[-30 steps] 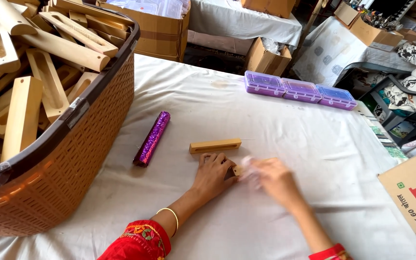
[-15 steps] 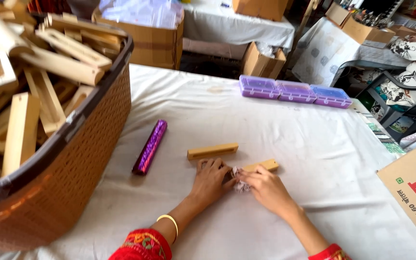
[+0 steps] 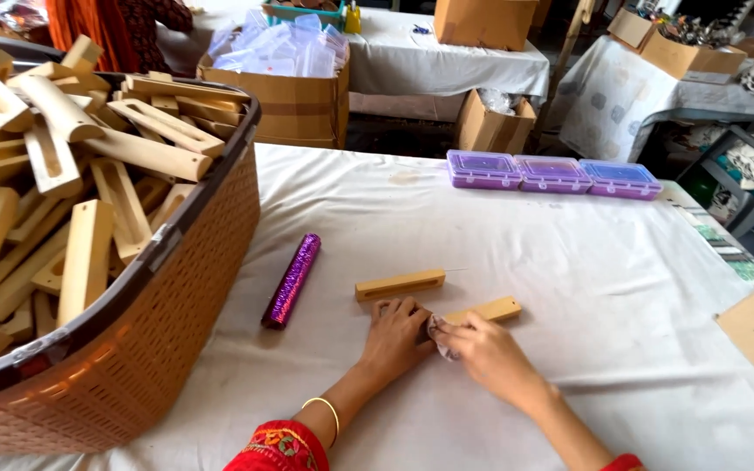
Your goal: The recorder cleans wooden blocks with a cloth and then wraps them in decorative red foil paper.
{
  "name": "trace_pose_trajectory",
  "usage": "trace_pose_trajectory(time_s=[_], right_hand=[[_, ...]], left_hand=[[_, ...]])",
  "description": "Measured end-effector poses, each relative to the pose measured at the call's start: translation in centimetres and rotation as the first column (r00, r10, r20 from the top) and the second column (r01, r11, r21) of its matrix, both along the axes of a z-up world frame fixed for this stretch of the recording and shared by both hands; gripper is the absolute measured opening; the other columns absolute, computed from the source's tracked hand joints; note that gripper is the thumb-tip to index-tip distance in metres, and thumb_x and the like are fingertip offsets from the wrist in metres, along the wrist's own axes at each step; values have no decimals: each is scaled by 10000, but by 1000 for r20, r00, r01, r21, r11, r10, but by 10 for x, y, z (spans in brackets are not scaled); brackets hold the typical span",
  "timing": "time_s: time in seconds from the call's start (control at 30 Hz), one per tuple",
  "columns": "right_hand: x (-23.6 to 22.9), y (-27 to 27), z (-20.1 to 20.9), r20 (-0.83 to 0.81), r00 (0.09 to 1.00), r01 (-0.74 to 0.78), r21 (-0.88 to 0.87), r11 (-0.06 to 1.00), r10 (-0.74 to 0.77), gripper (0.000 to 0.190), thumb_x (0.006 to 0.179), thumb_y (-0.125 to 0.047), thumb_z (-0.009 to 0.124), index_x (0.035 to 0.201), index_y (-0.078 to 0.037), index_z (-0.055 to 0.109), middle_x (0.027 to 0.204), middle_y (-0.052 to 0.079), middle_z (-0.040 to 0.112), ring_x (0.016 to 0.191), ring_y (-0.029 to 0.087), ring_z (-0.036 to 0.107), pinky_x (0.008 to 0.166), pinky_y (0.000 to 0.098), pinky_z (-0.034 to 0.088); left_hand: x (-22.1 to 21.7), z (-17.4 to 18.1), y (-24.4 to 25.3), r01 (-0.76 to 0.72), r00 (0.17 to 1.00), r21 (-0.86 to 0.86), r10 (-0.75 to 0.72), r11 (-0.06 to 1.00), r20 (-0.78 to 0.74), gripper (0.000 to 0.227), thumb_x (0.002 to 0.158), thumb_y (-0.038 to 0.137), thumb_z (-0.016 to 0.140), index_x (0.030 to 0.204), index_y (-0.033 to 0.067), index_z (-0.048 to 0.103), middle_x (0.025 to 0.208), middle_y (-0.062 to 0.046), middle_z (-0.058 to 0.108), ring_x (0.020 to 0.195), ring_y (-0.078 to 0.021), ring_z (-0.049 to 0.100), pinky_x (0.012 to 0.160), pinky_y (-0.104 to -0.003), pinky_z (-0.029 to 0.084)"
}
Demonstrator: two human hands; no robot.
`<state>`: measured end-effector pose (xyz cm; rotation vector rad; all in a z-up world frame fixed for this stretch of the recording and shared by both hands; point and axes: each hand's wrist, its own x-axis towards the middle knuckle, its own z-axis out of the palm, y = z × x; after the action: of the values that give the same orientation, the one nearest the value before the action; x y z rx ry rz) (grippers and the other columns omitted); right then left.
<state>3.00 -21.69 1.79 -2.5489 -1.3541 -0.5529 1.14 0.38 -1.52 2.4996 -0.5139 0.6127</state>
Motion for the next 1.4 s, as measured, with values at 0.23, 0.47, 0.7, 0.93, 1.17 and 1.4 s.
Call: trace_pose_trajectory(time_s=[0.23, 0.47, 0.7, 0.93, 1.17, 1.4], right_hand=[[23, -48, 21, -146, 939, 318, 21, 948, -312, 461, 768, 12, 695, 1151, -230, 779, 1137, -17, 774, 864, 207, 669, 789, 353, 586], [24, -36, -27, -70, 965, 245, -91, 965, -252, 437, 811, 42, 643, 1136, -218, 777, 1165, -70, 775, 946, 111, 676, 878, 283, 603], [46, -67, -10, -357, 857, 409, 35, 912, -370, 326, 809, -77, 727, 1074, -247, 815, 1091, -45, 796, 893, 135, 672, 777, 306, 606], [30, -69, 19, -245, 697, 703, 49, 710, -674, 298, 856, -111, 742, 1118, -227, 825, 929, 64, 742, 796, 205, 665, 739, 357, 563], [7, -12, -2, -129, 968, 246, 342, 907, -214, 436, 781, 5, 724, 1177, -174, 761, 1108, 8, 744, 855, 198, 669, 743, 339, 584], [28, -57, 20, -264, 886, 410, 57, 910, -382, 500, 775, 2, 724, 1211, -240, 769, 1211, -36, 733, 852, 178, 667, 770, 306, 613]], left_hand=[[-11, 15, -2, 0, 999, -22, -1, 1000, -53, 431, 831, 483, 771, 1066, 124, 740, 1080, -66, 639, 1136, -266, 567, 1066, -535, 305], [-5, 9, -2, -6, 999, -14, 5, 1000, -38, 410, 905, 509, 691, 1042, 128, 752, 1082, -61, 644, 1125, -261, 581, 1076, -534, 315], [-8, 13, -1, 23, 997, -56, -27, 998, -76, 384, 906, 471, 681, 1074, 133, 748, 1099, -63, 635, 1124, -265, 570, 1054, -523, 316], [-4, 6, -2, 5, 998, -43, -8, 999, -56, 358, 919, 431, 690, 1070, 109, 726, 1174, -67, 631, 1151, -245, 573, 1064, -504, 323], [-4, 9, -3, 35, 996, -112, -45, 993, -80, 352, 976, 213, 647, 1265, 97, 483, 1038, -55, 718, 1114, -244, 642, 1117, -489, 330], [-15, 31, -4, 48, 980, -100, -66, 994, -185, 533, 939, 235, 678, 1380, 128, 400, 939, -36, 738, 1093, -225, 639, 1111, -507, 278]])
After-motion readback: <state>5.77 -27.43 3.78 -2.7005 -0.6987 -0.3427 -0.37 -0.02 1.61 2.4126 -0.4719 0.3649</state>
